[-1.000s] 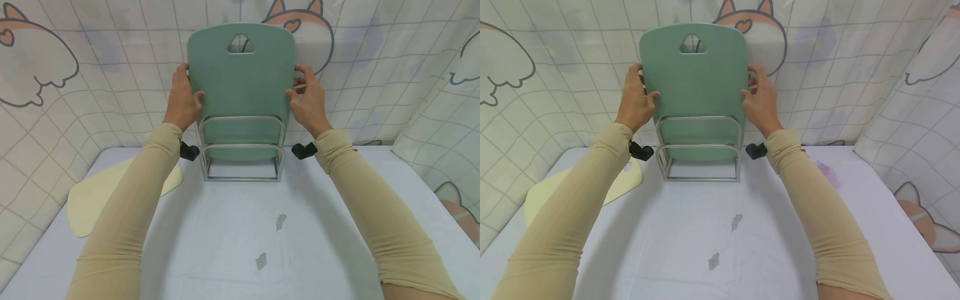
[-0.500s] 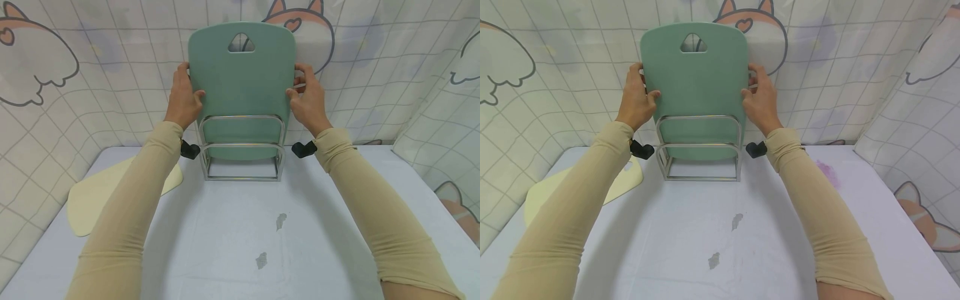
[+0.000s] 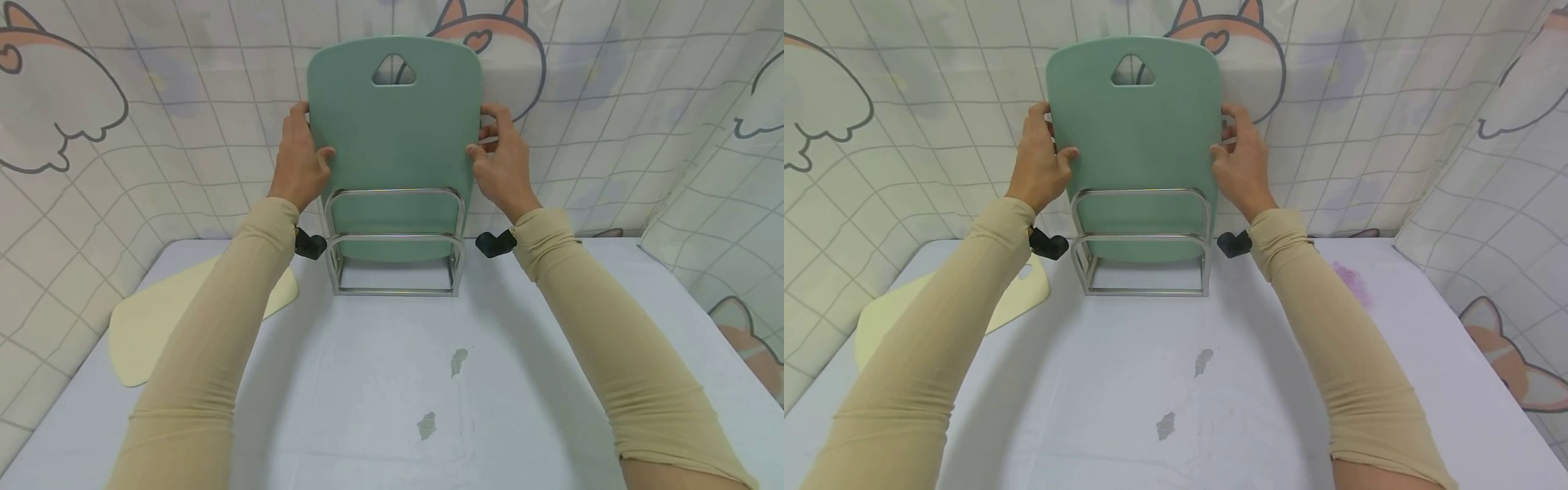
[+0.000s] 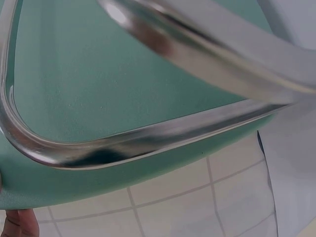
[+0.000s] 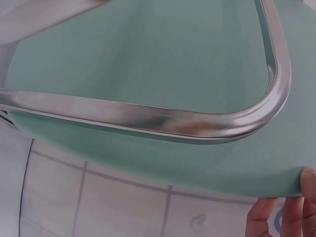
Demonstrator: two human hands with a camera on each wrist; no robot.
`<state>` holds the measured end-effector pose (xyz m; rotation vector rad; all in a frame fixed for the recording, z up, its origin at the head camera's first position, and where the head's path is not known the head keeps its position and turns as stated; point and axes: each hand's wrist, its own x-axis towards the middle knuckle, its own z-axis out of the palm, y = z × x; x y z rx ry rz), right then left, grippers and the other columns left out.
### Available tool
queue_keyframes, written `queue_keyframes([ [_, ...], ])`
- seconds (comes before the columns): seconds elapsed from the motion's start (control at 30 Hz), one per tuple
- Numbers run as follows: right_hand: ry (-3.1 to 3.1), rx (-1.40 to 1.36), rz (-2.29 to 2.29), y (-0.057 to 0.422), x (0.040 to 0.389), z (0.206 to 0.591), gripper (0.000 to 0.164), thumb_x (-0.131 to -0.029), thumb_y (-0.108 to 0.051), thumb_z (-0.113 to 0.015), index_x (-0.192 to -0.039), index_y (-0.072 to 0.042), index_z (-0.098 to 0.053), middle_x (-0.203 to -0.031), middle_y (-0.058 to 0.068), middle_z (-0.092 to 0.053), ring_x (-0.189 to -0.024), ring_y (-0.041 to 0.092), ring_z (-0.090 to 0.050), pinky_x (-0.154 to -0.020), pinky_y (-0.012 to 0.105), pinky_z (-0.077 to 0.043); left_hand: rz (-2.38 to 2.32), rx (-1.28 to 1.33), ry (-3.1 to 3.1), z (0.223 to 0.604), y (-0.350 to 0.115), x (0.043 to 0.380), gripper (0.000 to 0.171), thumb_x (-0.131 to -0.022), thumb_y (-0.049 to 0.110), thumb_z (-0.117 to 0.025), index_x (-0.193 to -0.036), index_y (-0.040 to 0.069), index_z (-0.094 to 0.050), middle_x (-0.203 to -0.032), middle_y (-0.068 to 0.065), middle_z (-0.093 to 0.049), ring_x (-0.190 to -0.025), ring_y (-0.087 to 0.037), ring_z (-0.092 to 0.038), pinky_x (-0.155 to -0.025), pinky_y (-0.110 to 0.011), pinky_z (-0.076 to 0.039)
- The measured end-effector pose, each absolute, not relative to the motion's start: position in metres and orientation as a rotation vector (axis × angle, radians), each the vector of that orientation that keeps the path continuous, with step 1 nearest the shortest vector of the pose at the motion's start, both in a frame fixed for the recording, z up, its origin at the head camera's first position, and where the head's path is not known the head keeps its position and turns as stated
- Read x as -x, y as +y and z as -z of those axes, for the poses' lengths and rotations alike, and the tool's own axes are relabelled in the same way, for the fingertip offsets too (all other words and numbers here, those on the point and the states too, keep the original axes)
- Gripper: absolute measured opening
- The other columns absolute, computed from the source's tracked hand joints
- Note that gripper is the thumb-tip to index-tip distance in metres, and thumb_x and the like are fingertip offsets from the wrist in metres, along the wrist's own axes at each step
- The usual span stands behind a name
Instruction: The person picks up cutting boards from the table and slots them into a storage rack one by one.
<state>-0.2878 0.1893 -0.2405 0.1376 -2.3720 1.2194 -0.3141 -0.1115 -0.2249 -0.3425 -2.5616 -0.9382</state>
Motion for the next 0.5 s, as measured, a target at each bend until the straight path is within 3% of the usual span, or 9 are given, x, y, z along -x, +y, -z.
queue_keyframes([
  [0.5, -2.386, -0.135, -1.223, 0.1890, 0.2877, 0.2400, 0.055, -0.104, -0.008, -0.055, -0.154, -0.026, -0.039, -0.124, 0.011, -0.054, -0.113, 0.026, -0.063, -0.093, 0.039, -0.055, 0.947, 0.327, -2.576, 0.2249, -0.1115, 0.3145, 0.063, -0.105, 0.011, -0.054, -0.158, 0.010, -0.019, -0.153, -0.021, -0.038, -0.141, -0.036, -0.047, -0.119, -0.048, -0.043],
])
